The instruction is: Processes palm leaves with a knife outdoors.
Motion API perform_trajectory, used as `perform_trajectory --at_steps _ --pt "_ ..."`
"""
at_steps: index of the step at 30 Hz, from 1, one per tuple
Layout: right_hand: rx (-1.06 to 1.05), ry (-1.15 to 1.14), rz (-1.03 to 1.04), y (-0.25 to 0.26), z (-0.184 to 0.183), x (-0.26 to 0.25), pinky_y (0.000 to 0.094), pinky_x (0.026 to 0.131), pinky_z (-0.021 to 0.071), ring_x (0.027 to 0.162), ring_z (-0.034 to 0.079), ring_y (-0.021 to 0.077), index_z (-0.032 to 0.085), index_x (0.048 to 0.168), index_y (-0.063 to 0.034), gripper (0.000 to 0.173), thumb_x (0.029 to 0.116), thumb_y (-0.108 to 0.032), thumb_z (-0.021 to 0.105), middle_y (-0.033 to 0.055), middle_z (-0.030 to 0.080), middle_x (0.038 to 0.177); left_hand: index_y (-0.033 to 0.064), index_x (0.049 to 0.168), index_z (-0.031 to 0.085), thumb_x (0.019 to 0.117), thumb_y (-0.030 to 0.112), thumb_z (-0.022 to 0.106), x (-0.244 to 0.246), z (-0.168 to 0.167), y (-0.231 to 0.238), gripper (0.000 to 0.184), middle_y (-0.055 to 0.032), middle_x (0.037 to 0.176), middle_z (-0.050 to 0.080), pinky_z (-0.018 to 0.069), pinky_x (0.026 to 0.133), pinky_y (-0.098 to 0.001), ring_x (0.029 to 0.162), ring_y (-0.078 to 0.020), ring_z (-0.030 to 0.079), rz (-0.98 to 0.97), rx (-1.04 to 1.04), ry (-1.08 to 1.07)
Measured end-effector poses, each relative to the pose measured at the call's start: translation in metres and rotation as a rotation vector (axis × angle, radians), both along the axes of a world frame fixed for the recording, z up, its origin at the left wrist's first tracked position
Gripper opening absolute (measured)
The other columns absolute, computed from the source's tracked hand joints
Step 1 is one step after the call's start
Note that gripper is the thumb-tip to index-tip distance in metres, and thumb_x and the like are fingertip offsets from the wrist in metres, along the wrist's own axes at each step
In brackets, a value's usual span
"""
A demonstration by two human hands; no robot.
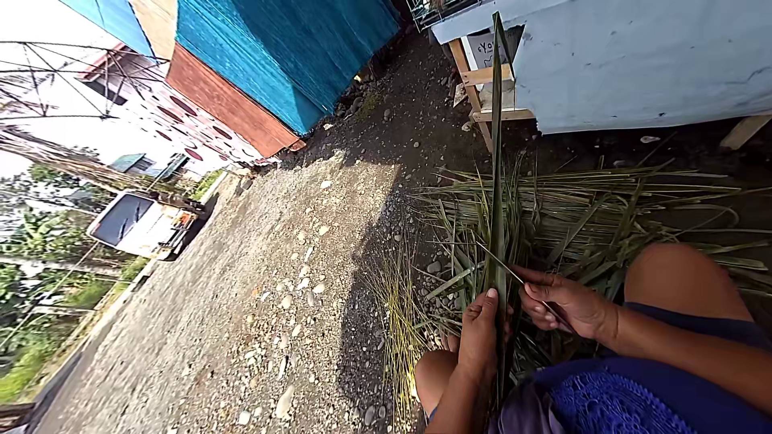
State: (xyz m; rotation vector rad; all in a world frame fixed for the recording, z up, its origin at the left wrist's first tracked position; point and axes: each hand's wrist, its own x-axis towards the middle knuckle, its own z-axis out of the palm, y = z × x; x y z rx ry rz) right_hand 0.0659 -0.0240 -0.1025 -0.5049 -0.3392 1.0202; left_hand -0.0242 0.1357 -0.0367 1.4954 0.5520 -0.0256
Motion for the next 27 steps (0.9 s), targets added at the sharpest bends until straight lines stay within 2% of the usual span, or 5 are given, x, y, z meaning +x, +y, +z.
perform_trajectory --at_steps 5,9,17,22,27 --pt "-0.114 -0.089 -0.042 -0.002 0.001 -0.001 0.0180 0.048 0.0421 0.049 0.046 0.0023 0.038 0.157 -0.0208 0.064 0.0966 -0.014 0.059 -0.0081 0.048 0.064 -0.0033 0.100 0.069 0.1053 0.009 0.055 0.006 0.000 0.007 0.020 -0.0072 0.079 0.069 0.0544 0.060 -0.0238 0.062 -0.0086 0.063 0.025 0.239 -0.038" --pt "-0.240 -0.265 -0.023 -0.003 0.006 -0.001 0.0166 0.050 0.0421 0.054 0.048 0.0011 0.021 0.162 -0.0158 0.085 0.0914 -0.014 0.069 -0.0061 0.060 0.080 -0.0023 0.101 0.069 0.1006 0.004 0.062 0.007 0.006 0.012 0.010 -0.0075 0.082 0.071 0.0599 0.071 -0.0290 0.072 -0.0112 0.069 -0.004 0.245 -0.008" --pt "-0.278 -0.267 -0.036 0.001 0.005 -0.002 0.0167 0.051 0.0430 0.058 0.053 0.0026 0.039 0.154 -0.0162 0.079 0.0849 -0.009 0.077 -0.0017 0.068 0.090 -0.0017 0.095 0.069 0.0967 0.000 0.065 0.006 -0.003 0.011 0.005 -0.0045 0.078 0.069 0.0572 0.068 -0.0252 0.068 -0.0078 0.065 -0.042 0.309 -0.036" --pt "-0.308 -0.286 -0.061 0.000 -0.001 -0.004 0.0166 0.053 0.0442 0.062 0.056 0.0027 0.050 0.146 -0.0123 0.067 0.0843 -0.008 0.077 -0.0019 0.069 0.091 0.0002 0.092 0.065 0.0982 -0.001 0.062 0.006 0.004 0.013 0.007 -0.0041 0.074 0.066 0.0506 0.052 -0.0216 0.055 -0.0064 0.058 -0.064 0.206 0.046" --pt "-0.336 -0.405 -0.153 -0.002 -0.003 -0.004 0.0209 0.085 0.0561 0.096 0.068 0.0043 0.060 0.137 -0.0053 0.056 0.0837 -0.001 0.077 0.0002 0.072 0.114 0.0024 0.096 0.061 0.1032 0.002 0.055 0.004 0.014 0.022 0.009 -0.0039 0.069 0.062 0.0416 0.043 -0.0161 0.046 -0.0032 0.049 -0.123 -0.044 0.197"
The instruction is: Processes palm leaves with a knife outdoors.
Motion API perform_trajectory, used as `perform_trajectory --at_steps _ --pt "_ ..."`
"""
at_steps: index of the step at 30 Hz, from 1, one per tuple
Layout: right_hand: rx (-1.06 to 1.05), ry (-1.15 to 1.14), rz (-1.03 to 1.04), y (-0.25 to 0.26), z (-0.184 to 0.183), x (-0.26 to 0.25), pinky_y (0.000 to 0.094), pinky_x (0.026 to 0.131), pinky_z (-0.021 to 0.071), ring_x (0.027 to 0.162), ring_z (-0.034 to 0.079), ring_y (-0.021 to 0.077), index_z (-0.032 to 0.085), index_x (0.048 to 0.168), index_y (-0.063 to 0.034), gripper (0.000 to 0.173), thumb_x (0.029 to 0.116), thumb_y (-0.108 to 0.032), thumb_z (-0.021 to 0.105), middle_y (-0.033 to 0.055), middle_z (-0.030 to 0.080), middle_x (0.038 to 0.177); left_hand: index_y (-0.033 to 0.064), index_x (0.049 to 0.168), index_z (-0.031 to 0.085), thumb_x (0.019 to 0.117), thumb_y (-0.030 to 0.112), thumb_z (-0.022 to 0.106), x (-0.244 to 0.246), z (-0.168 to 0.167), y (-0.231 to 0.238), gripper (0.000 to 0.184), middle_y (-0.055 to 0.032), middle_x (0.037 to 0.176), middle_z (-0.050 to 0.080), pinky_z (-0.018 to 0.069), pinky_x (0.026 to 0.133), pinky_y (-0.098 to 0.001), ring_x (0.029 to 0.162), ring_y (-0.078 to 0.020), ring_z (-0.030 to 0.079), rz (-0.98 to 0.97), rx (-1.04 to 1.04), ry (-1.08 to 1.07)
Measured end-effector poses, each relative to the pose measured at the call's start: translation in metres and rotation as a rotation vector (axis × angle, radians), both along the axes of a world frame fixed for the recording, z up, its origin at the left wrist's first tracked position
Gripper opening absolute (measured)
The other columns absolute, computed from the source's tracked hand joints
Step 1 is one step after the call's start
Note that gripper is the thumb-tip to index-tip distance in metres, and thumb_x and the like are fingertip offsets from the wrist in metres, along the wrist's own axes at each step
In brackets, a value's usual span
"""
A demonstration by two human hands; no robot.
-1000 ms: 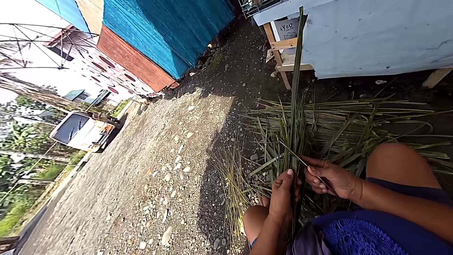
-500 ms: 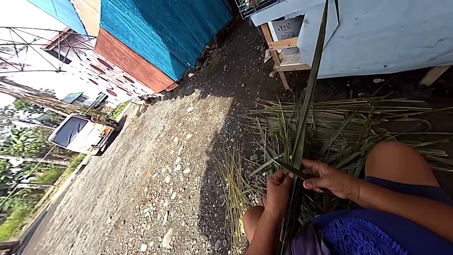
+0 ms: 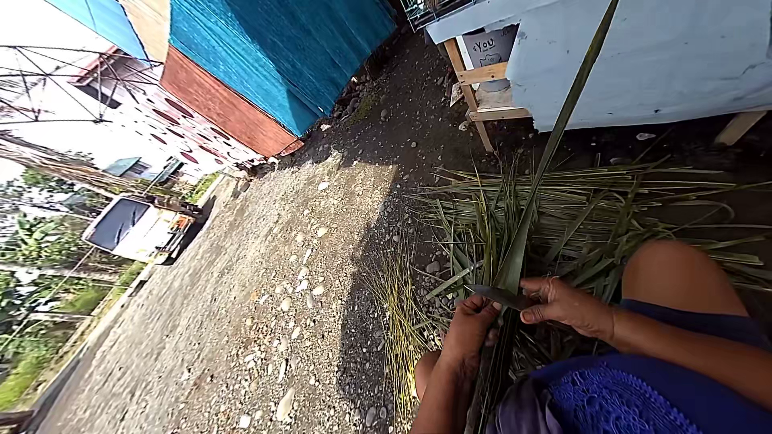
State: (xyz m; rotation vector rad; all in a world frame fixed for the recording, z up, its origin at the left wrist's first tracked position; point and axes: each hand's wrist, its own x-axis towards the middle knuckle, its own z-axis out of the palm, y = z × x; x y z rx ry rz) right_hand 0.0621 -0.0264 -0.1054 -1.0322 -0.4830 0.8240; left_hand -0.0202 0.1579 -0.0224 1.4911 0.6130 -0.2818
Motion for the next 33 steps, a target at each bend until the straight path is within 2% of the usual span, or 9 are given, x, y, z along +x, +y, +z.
perform_trajectory --at_steps 3,6,9,14,17,18,27,30,33 --pt "-0.079 -0.181 -0.027 -0.002 0.001 0.000 0.0214 0.105 0.0480 0.123 0.060 0.0049 0.056 0.144 -0.0010 0.062 0.0862 -0.001 0.077 0.0088 0.062 0.141 0.0037 0.095 0.060 0.1034 0.002 0.054 -0.003 -0.001 0.005 0.011 -0.0028 0.068 0.062 0.0424 0.042 -0.0155 0.045 -0.0026 0.050 -0.015 -0.064 0.035" --pt "-0.155 -0.293 -0.108 0.002 0.000 -0.004 0.0219 0.107 0.0467 0.124 0.061 0.0067 0.059 0.140 0.0010 0.056 0.0873 -0.005 0.078 0.0124 0.064 0.138 0.0038 0.094 0.060 0.1020 0.000 0.055 -0.004 -0.004 0.010 0.010 -0.0025 0.067 0.062 0.0423 0.043 -0.0160 0.046 -0.0027 0.051 -0.041 -0.032 0.022" --pt "-0.193 -0.166 -0.215 0.008 0.000 -0.004 0.0229 0.105 0.0482 0.122 0.062 0.0085 0.060 0.139 0.0030 0.056 0.0871 -0.004 0.078 0.0148 0.065 0.136 0.0042 0.096 0.061 0.1027 0.004 0.057 -0.004 -0.006 0.015 0.008 -0.0016 0.069 0.063 0.0421 0.044 -0.0159 0.047 -0.0023 0.051 -0.118 0.040 0.026" --pt "-0.171 0.207 -0.221 0.010 0.002 0.006 0.0240 0.087 0.0543 0.105 0.065 0.0086 0.059 0.141 -0.0023 0.056 0.0876 0.006 0.073 0.0101 0.065 0.131 0.0063 0.094 0.060 0.1027 0.006 0.057 -0.008 -0.011 0.032 0.009 -0.0003 0.070 0.064 0.0406 0.044 -0.0152 0.047 -0.0010 0.050 -0.226 0.119 0.086" --pt "-0.238 0.327 -0.289 0.009 0.002 0.020 0.0227 0.054 0.0453 0.069 0.056 0.0078 0.058 0.143 -0.0096 0.055 0.0908 0.002 0.071 0.0080 0.065 0.118 0.0058 0.096 0.061 0.1026 0.008 0.058 -0.014 -0.015 0.052 0.008 0.0005 0.069 0.063 0.0408 0.044 -0.0153 0.047 -0.0008 0.050 -0.280 0.167 0.141" --pt "-0.253 0.360 -0.311 0.008 0.000 0.028 0.0236 0.050 0.0420 0.065 0.053 0.0087 0.057 0.145 -0.0118 0.057 0.0914 0.002 0.070 0.0082 0.065 0.118 0.0059 0.095 0.061 0.1023 0.008 0.059 -0.016 -0.017 0.059 0.008 0.0007 0.069 0.063 0.0409 0.045 -0.0155 0.047 -0.0007 0.049 -0.294 0.187 0.148" --pt "-0.274 0.450 -0.553 -0.002 -0.013 0.085 0.0267 0.054 0.0418 0.075 0.056 0.0110 0.054 0.148 -0.0175 0.059 0.0939 0.001 0.067 0.0062 0.063 0.130 0.0061 0.091 0.066 0.0983 0.009 0.063 -0.032 -0.026 0.139 0.009 0.0042 0.064 0.060 0.0417 0.046 -0.0177 0.048 -0.0011 0.049 -0.378 0.387 0.190" --pt "-0.257 0.484 -0.604 -0.013 -0.017 0.106 0.0271 0.050 0.0413 0.069 0.055 0.0117 0.052 0.150 -0.0204 0.058 0.0962 0.000 0.061 0.0074 0.064 0.124 0.0044 0.094 0.069 0.0979 0.007 0.062 -0.043 -0.026 0.162 0.008 0.0048 0.064 0.061 0.0401 0.046 -0.0166 0.048 0.0002 0.048 -0.357 0.410 0.194" --pt "-0.247 0.494 -0.598 -0.018 -0.006 0.112 0.0279 0.058 0.0436 0.078 0.058 0.0131 0.054 0.148 -0.0204 0.055 0.0971 -0.002 0.063 0.0085 0.065 0.120 0.0046 0.093 0.070 0.0976 0.006 0.062 -0.049 -0.020 0.171 0.009 0.0043 0.065 0.062 0.0393 0.046 -0.0158 0.048 0.0008 0.048 -0.328 0.406 0.181"
